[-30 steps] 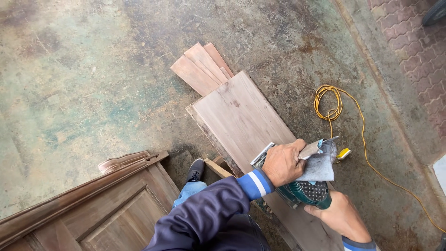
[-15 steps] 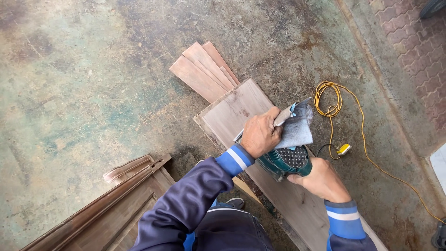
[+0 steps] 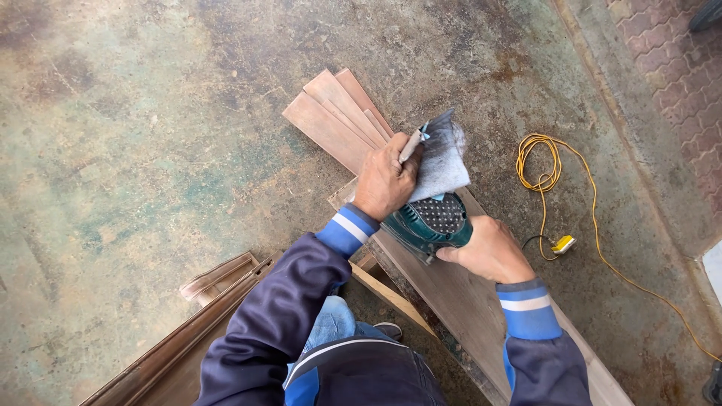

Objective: Manually sanding a wood plank and then using an electric orbital sander.

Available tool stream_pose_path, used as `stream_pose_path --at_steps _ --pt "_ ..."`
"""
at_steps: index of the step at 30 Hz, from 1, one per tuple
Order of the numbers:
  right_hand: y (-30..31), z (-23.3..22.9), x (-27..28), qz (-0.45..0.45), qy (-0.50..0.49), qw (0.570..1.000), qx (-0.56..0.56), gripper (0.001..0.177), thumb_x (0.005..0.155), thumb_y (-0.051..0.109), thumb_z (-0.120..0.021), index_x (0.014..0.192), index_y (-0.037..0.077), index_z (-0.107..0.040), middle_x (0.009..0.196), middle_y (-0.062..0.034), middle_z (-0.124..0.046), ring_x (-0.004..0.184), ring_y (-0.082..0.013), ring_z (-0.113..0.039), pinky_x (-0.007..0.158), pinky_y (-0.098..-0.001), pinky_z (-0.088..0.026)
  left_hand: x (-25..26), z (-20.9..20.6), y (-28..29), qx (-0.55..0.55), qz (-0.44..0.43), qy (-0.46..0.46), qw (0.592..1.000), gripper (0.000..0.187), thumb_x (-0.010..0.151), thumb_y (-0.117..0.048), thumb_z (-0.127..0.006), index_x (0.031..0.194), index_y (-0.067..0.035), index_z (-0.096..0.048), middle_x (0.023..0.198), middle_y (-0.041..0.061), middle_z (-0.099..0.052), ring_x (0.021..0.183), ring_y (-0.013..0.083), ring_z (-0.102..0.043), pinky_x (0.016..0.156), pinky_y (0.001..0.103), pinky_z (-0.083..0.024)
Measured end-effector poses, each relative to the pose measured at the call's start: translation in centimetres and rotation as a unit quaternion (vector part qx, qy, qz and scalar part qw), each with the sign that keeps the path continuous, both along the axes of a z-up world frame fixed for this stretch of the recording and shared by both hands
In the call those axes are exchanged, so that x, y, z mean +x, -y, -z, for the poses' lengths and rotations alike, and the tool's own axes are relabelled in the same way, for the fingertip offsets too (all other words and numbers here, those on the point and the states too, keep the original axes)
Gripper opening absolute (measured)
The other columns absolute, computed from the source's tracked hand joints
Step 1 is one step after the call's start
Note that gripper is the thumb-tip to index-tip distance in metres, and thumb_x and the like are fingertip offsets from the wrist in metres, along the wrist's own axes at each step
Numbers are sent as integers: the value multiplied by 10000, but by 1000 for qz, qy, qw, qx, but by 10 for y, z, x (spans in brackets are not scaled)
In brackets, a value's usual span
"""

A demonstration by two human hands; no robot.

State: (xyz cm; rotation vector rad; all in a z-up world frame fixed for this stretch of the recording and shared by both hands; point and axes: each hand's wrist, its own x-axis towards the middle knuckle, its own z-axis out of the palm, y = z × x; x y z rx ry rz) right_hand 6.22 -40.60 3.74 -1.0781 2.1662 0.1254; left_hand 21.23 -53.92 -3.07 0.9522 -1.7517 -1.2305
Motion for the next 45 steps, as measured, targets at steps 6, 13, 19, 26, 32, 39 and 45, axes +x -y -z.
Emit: stream_pose_path --at_steps 6,13,19,26,32,39,45 --pt "21 6 20 4 39 999 -35 444 612 294 -887 960 40 -778 903 -185 -785 865 -314 -778 828 -410 -576 21 2 19 11 -37 1 999 185 1023 -218 -618 961 -44 -602 731 203 -631 624 361 -627 624 453 -490" --pt "-15 -12 29 -29 26 998 -49 429 644 325 -899 926 30 -767 905 -235 -745 903 -375 -742 815 -448 -571 30 -20 -14 -18 -55 -19 998 158 1021 -177 -634 1016 -20 -635 725 191 -599 611 251 -546 626 398 -504" --pt "-130 -48 -12 24 -3 1000 -4 374 665 306 -890 913 59 -759 880 -200 -769 856 -356 -780 798 -445 -579 -11 -40 -119 85 97 -67 989 156 1043 -190 -596 1057 -46 -655 701 91 -633 630 150 -578 601 361 -509" --pt "-345 -41 -87 114 -32 991 63 478 612 292 -950 995 78 -760 884 -183 -793 884 -334 -785 784 -418 -592 -97 -38 -299 215 224 -71 948 182 1024 -200 -611 1020 -23 -652 684 130 -663 581 204 -648 574 385 -533" --pt "-553 -4 -159 268 -23 941 205 432 641 207 -981 1032 108 -825 954 -96 -828 954 -227 -787 935 -374 -596 -150 -32 -435 342 365 -33 865 152 1037 -187 -560 989 -52 -609 662 122 -640 490 229 -624 456 387 -562" --pt "-669 38 -204 256 30 950 175 592 656 251 -984 1206 190 -773 1075 -97 -815 1115 -199 -770 1027 -342 -545 -161 -34 -490 257 371 -39 892 200 1017 -206 -624 964 -19 -578 782 238 -653 786 446 -680 698 497 -538" --pt "-658 54 -186 250 45 959 127 658 593 267 -1030 1191 166 -775 1069 -96 -820 1144 -189 -793 1021 -343 -560 -163 -23 -478 157 389 -33 907 165 896 -180 -633 991 -58 -577 946 199 -693 876 424 -690 766 499 -548"
